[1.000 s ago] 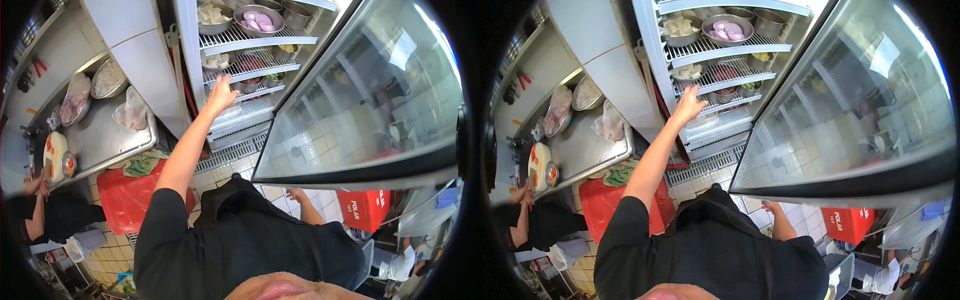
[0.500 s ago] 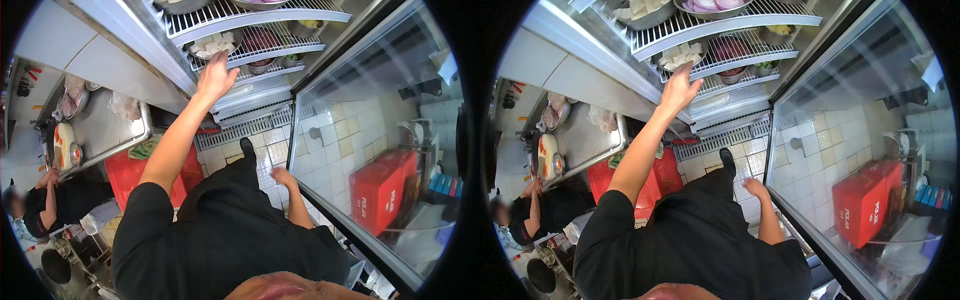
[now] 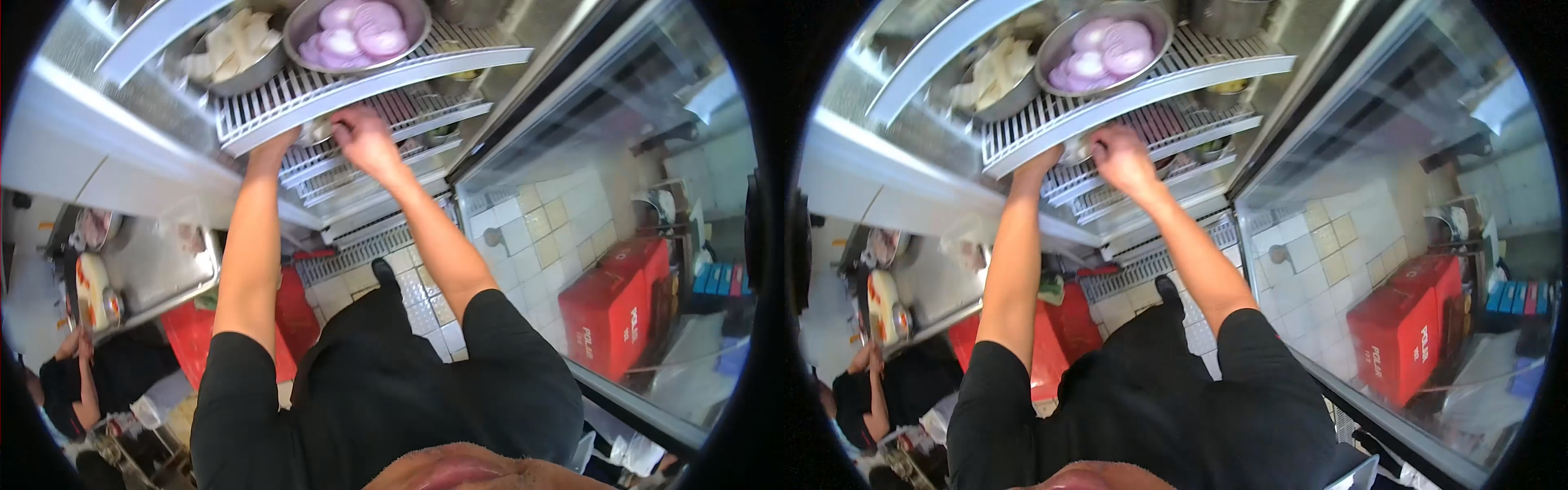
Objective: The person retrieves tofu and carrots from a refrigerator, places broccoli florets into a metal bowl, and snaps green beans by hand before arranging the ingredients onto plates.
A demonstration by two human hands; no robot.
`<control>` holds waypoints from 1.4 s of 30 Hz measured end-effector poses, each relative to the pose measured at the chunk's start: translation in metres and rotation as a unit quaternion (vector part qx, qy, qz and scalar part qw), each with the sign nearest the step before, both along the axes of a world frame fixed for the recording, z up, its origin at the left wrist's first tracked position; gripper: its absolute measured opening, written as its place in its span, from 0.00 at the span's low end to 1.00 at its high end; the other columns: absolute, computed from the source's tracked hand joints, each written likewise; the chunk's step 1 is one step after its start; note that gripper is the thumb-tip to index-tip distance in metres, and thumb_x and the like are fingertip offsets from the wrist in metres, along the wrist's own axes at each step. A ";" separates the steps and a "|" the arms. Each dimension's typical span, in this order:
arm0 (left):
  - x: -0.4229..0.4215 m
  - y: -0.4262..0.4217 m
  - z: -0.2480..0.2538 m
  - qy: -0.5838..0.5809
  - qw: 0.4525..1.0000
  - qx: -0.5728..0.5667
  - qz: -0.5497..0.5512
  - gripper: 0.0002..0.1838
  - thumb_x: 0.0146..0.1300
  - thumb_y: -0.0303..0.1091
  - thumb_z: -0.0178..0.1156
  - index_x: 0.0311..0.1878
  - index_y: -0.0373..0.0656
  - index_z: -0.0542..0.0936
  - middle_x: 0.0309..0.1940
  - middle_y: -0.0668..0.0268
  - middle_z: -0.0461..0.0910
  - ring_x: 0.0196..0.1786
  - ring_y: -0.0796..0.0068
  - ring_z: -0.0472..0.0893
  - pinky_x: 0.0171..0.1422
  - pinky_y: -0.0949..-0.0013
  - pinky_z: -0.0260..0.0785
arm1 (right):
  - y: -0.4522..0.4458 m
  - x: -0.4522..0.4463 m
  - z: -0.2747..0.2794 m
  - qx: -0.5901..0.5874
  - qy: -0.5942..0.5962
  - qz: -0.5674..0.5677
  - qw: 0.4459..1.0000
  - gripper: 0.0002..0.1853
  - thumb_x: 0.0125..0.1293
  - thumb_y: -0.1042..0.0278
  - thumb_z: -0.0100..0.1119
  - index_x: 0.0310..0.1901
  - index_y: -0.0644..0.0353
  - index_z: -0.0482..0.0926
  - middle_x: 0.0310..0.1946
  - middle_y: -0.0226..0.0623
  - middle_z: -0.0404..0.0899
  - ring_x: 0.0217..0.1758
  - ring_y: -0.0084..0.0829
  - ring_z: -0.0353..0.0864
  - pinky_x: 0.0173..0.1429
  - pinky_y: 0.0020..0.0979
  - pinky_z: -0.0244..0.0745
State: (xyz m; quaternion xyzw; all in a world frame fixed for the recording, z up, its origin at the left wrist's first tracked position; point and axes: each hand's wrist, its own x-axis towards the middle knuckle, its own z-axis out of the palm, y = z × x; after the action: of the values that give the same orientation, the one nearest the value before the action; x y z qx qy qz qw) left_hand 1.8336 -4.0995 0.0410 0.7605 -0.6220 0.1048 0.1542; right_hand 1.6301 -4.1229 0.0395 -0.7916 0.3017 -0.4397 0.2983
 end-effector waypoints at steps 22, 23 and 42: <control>-0.016 0.012 0.038 -0.012 0.997 -0.016 -0.069 0.14 0.56 0.39 0.59 0.45 0.49 0.81 0.42 0.58 0.82 0.43 0.55 0.82 0.48 0.54 0.74 | -0.012 -0.032 -0.009 0.019 0.009 0.044 0.999 0.07 0.58 0.73 0.58 0.37 0.65 0.81 0.43 0.43 0.80 0.47 0.43 0.79 0.54 0.37 0.73; -0.013 0.017 0.040 -0.032 0.994 -0.047 -0.089 0.10 0.59 0.38 0.56 0.42 0.49 0.82 0.39 0.58 0.83 0.40 0.56 0.83 0.45 0.54 0.75 | -0.010 -0.032 -0.008 -0.025 0.024 0.009 0.999 0.07 0.57 0.73 0.58 0.36 0.64 0.81 0.43 0.43 0.80 0.46 0.44 0.79 0.53 0.38 0.72; -0.067 0.168 0.003 0.931 0.315 -0.143 -0.118 0.25 0.67 0.34 0.55 0.64 0.34 0.66 0.54 0.48 0.74 0.57 0.56 0.76 0.64 0.58 0.70 | -0.040 0.043 0.021 -0.063 0.367 0.198 0.907 0.18 0.57 0.66 0.57 0.51 0.48 0.80 0.47 0.43 0.81 0.51 0.46 0.79 0.57 0.38 0.72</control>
State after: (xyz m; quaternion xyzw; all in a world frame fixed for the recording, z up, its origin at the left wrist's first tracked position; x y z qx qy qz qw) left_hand 1.7661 -3.9318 0.0441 0.2413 -0.1268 -0.6040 0.7489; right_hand 1.6726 -4.1628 0.0601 -0.9576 0.1990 -0.0678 0.1970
